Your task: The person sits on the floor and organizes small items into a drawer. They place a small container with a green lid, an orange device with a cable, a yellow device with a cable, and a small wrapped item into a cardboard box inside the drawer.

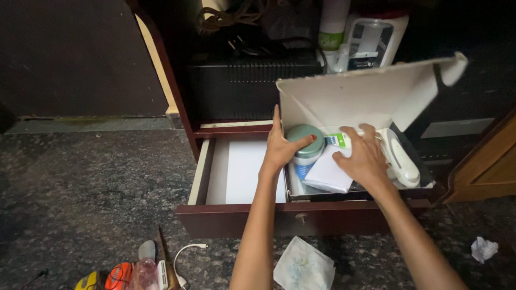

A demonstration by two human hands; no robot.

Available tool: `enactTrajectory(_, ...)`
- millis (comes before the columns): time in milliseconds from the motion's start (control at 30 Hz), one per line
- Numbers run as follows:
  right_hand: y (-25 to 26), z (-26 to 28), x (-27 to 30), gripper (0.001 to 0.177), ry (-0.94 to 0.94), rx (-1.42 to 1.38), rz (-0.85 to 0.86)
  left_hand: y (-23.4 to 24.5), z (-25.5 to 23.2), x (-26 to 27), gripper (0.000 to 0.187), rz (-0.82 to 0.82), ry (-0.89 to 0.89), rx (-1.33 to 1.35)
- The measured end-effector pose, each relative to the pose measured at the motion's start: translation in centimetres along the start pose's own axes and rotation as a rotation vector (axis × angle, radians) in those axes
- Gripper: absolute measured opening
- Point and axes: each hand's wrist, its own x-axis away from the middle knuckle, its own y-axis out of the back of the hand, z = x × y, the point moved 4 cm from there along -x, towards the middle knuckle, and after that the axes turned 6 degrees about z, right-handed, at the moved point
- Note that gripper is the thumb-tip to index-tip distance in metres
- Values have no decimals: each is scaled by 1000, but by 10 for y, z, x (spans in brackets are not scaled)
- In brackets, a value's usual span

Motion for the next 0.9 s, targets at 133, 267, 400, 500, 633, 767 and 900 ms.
enactTrajectory(133,-6,21,-1,93,173,-76,155,2,10,-3,136,-14,-38,-19)
enactTrajectory(267,-12,45,1,108,353,-136,157,1,23,-10,136,22,6,-57)
enactTrajectory(400,-23,48,1,108,281,-107,150,0,32,-12,134,12,1,-69)
enactTrajectory(500,-34,48,-1,106,195,-45,203,1,35,-13,130,1,-4,-87)
enactTrajectory(633,-13,45,-3,96,358,-319,207,0,34,-12,126,19,23,-81)
enactTrajectory(767,26,12,3,84,380,-487,519,0,31,-14,121,22,4,25)
enactTrajectory(900,21,7,13,63,315,-52,597,-2,35,-11,119,38,29,48)
